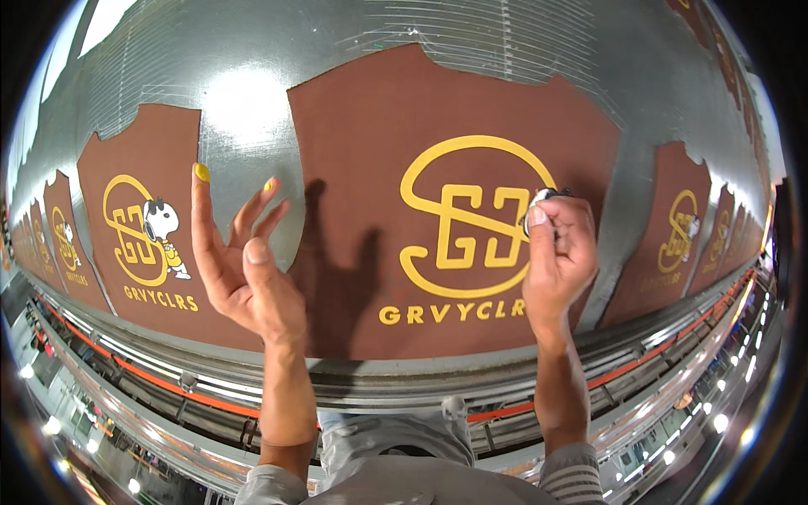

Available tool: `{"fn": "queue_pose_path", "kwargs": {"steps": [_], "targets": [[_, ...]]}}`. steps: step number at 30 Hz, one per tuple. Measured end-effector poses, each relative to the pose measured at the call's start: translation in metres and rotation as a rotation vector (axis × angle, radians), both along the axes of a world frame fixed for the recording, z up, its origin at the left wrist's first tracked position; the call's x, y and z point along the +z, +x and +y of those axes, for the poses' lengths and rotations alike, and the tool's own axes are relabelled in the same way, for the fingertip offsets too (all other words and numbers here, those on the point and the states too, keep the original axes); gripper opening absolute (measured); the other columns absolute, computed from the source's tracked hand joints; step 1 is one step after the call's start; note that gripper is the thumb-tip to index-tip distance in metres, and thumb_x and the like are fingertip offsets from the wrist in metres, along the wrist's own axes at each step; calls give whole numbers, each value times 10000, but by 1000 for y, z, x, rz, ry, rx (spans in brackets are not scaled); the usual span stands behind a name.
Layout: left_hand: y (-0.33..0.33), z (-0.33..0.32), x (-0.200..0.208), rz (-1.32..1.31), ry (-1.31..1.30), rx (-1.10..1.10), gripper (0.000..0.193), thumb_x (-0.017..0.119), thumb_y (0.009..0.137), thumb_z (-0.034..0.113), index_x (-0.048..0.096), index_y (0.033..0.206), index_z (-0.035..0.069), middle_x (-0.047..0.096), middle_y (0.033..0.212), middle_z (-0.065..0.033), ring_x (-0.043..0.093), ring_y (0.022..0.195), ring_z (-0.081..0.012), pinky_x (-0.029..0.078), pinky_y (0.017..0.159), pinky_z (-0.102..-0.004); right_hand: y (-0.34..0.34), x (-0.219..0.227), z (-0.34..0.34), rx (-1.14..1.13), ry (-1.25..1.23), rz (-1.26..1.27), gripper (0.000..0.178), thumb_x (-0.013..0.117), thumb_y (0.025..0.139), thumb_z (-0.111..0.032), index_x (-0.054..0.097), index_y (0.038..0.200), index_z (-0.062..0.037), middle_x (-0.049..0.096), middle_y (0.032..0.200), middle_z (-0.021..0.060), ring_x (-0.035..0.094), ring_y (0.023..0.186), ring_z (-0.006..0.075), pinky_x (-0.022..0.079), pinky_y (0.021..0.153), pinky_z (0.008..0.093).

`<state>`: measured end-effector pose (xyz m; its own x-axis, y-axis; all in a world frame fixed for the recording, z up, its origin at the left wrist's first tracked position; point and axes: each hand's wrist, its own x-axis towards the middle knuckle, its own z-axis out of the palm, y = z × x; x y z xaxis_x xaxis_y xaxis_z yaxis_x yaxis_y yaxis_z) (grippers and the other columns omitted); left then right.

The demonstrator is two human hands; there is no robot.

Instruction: The person uses a small pointed tool to carefully remove excess yellow ink from the surface of a brown t-shirt lying on a conveyor belt. The shirt features a yellow logo and a cartoon character. The person works methodically along the edges of the printed design to clean up imperfections.

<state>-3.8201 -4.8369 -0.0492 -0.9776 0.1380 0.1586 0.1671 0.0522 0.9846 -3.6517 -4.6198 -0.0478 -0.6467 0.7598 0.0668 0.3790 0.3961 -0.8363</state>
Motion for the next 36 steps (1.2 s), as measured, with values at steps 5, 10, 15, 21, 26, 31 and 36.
{"fn": "queue_pose_path", "kwargs": {"steps": [5,10,15,21,26,31,36], "targets": [[3,19,-28,168,-82,29,618,544,1005,183,313,1539,-27,300,1598,-252,645,1164,-424,627,857,-477,-20,-1,7,126,18,-10,119,686,848,31,653,947,-27,671,983,109,619,906,256,495,816,375],[4,17,-35,241,-129,49,590,491,1009,167,317,1538,-29,310,1592,-258,630,1179,-451,632,852,-485,-42,-17,1,456,355,-57,64,681,804,-13,645,856,-25,697,1157,132,561,1172,390,444,972,490],[4,22,-33,240,-129,34,606,496,1009,186,304,1538,-38,292,1597,-265,623,1185,-455,634,843,-481,-52,-11,-4,518,380,-114,37,623,883,-32,586,882,-30,664,1274,175,518,1295,431,392,1102,542],[11,1,-8,215,-76,93,656,532,998,214,278,1544,-46,295,1608,-235,624,1189,-431,630,831,-460,-31,22,-67,1204,-133,174,140,667,810,-53,571,909,-30,679,1064,130,689,926,275,497,1053,505],[27,-75,39,176,-35,94,715,598,972,176,248,1561,-26,95,1638,-309,627,1196,-395,608,873,-435,2,36,-113,1003,-376,156,170,644,811,10,573,961,-28,697,823,99,695,690,269,606,814,447],[66,-172,94,189,-190,52,701,692,922,144,361,1508,-53,211,1574,-382,669,1138,-412,640,810,-414,9,67,-160,731,-556,4,57,547,942,35,546,988,2,687,783,134,684,655,221,556,628,357],[90,-270,113,44,-166,128,681,683,898,62,387,1502,-38,257,1586,-327,663,1152,-388,626,863,-420,-4,68,-253,591,-427,-50,41,554,991,-30,572,1005,5,687,817,118,691,720,218,548,667,340]]}}
